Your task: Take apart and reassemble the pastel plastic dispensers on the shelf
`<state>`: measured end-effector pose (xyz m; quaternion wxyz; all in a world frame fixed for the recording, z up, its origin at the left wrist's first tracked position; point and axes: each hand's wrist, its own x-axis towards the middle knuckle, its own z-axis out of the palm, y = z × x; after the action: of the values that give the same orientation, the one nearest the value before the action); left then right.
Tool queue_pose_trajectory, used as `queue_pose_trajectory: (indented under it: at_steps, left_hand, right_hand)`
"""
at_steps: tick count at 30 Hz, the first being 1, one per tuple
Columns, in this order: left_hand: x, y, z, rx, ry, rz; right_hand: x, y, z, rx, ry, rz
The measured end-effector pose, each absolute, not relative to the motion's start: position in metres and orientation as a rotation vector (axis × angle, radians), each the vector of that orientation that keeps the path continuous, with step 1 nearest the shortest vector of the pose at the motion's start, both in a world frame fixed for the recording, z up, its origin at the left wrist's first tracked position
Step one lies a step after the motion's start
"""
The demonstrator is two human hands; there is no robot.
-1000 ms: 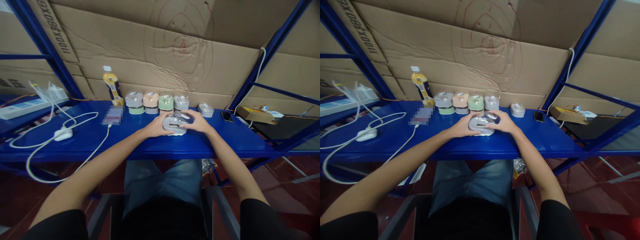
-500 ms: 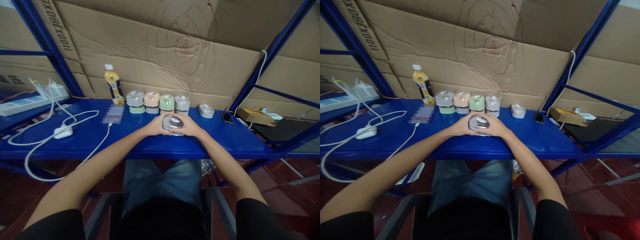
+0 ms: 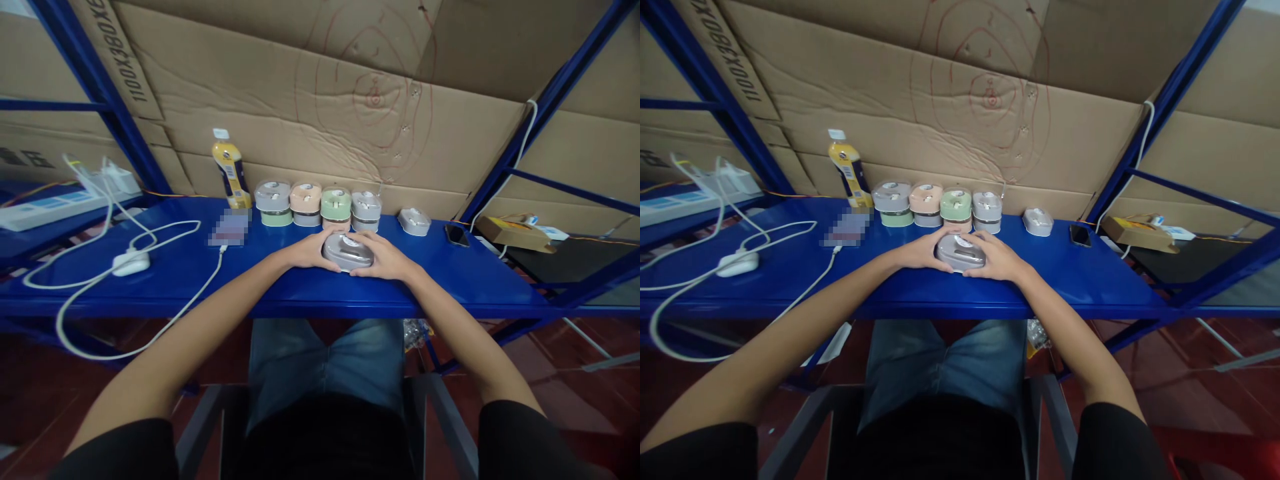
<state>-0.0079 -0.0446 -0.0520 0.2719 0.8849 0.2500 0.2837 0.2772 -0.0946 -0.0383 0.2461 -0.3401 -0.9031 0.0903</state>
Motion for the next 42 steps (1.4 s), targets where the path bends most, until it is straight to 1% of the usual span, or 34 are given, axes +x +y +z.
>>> queue_pose_trajectory:
  at_steps: [5, 10, 13, 16, 18, 21, 23, 26, 29, 35, 42]
  left_hand:
    - [-0.011, -0.038, -0.054, 2.392, 0.663, 0.716]
    - [-0.015, -0.035, -0.056, 2.378, 0.756, 0.627]
    - [-0.015, -0.035, -0.058, 2.411, 0.766, 0.644]
    - [-0.012, -0.033, -0.063, 2.439, 0.794, 0.713]
    - [-0.010, -0.031, -0.067, 2.471, 0.816, 0.748]
    - [-0.006, -0.030, -0.069, 2.545, 0.863, 0.741]
    - [-0.005, -0.031, -0.069, 2.580, 0.908, 0.719]
    - [-0.005, -0.032, -0.068, 2.594, 0.954, 0.691]
    - [-0.005, -0.033, -0.067, 2.592, 0.972, 0.669]
    - [-0.004, -0.031, -0.067, 2.606, 0.968, 0.654]
    - [-0.004, -0.029, -0.068, 2.616, 0.959, 0.650]
  right_hand:
    - [0.276, -0.096, -0.038, -0.999, -2.482, 0.152]
    - [0.269, -0.094, -0.038, -1.087, -2.510, 0.113]
    - [0.270, -0.104, -0.040, -1.115, -2.517, 0.144]
    - [0.279, -0.127, -0.039, -1.185, -2.538, 0.090]
    - [0.288, -0.147, -0.037, -1.342, -2.536, -0.026]
    - [0.303, -0.171, -0.031, -1.712, -2.448, -0.280]
    - [0.314, -0.176, -0.027, -1.935, -2.381, -0.389]
    - [0.327, -0.162, -0.020, -2.161, -2.290, -0.472]
    - [0.334, -0.133, -0.015, -2.266, -2.220, -0.493]
    - [0.338, -0.070, -0.005, -2.338, -2.175, -0.367]
    - [0.337, -0.028, -0.001, -2.289, -2.095, -0.560]
